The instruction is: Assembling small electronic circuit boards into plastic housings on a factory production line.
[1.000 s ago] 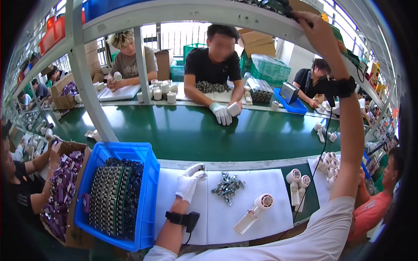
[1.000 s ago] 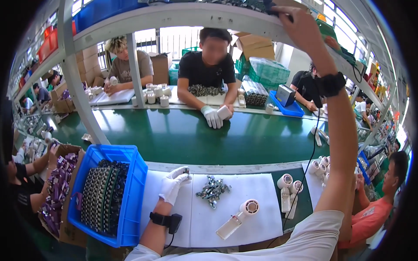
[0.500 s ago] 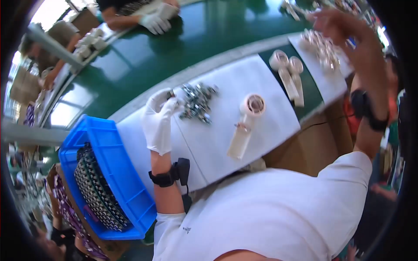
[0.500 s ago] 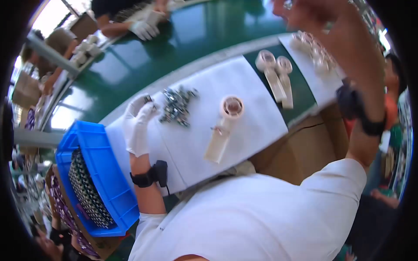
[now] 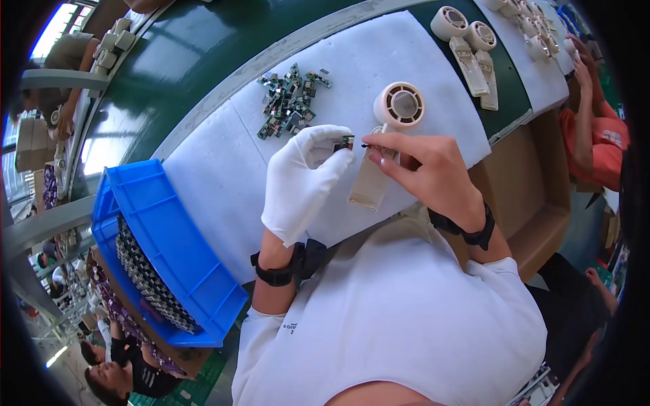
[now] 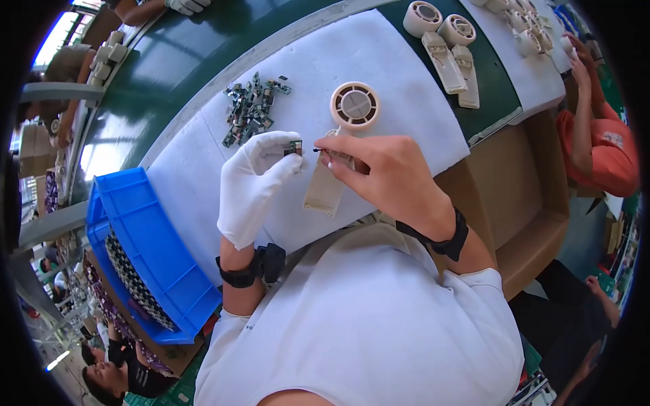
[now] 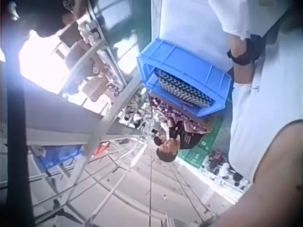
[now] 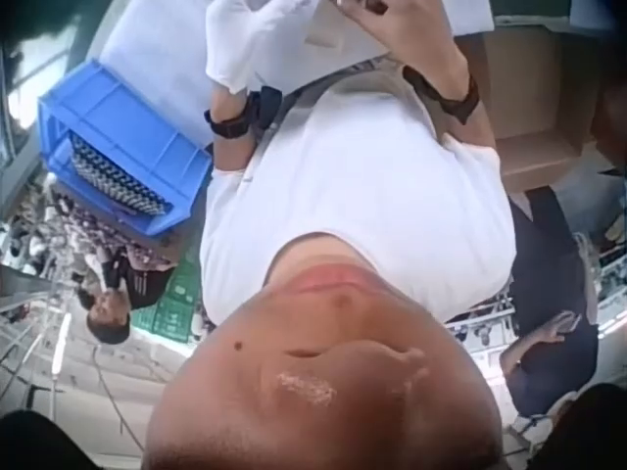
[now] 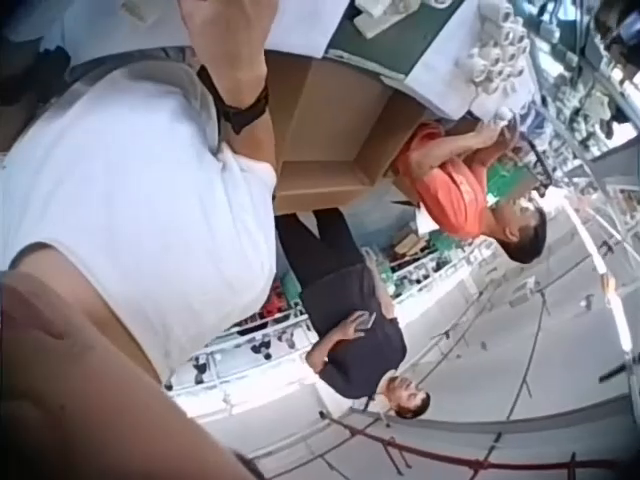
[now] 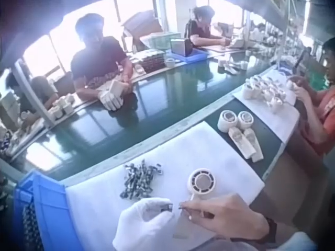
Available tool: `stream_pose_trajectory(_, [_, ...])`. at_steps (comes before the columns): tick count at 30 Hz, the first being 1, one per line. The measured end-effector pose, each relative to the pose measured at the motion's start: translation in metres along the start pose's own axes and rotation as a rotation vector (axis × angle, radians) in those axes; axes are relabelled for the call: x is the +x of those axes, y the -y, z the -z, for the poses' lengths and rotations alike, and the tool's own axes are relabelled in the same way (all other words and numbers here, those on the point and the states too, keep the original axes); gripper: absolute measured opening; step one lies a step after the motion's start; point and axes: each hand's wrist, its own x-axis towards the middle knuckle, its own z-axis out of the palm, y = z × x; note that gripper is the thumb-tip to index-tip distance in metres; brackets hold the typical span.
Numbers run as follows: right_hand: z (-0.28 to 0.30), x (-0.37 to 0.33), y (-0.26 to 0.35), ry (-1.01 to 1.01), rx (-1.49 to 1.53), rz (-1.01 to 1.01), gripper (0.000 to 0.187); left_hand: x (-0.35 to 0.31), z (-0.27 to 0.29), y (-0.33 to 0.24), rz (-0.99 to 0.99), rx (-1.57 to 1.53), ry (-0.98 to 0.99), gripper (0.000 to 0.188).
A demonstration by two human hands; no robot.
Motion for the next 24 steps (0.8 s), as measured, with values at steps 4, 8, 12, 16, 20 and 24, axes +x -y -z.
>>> stream_pose_trajectory(4, [-0.007, 0.008, -0.008, -0.016, -0.013, 0.079, 0.016, 0.000, -0.003, 0.004, 0.080, -0.092, 0.001, 0.025])
stream_pose_trajectory(8, [-0.006, 0.010, -0.004, 0.009, 0.009, 0.022, 0.013, 0.000, -0.006, 0.003, 0.130, -0.107, -0.005, 0.028])
stream_pose_trajectory(12, [-0.006, 0.011, -0.005, -0.029, 0.055, -0.017, 0.011, 0.004, -0.009, 0.003, 0.114, -0.088, 0.002, 0.028])
stream_pose_trajectory(16, [-0.006, 0.011, -0.007, -0.058, 0.068, -0.017, 0.011, 0.005, -0.012, 0.004, -0.008, -0.002, -0.002, 0.028])
stream_pose_trajectory(20, [-0.005, 0.011, -0.011, -0.075, 0.120, -0.028, 0.011, 0.005, -0.015, 0.004, 0.018, -0.098, 0.025, 0.029])
stream_pose_trajectory(24, [0.001, 0.010, -0.013, -0.037, 0.120, -0.024, 0.012, 0.008, -0.018, 0.005, 0.005, -0.131, 0.034, 0.031])
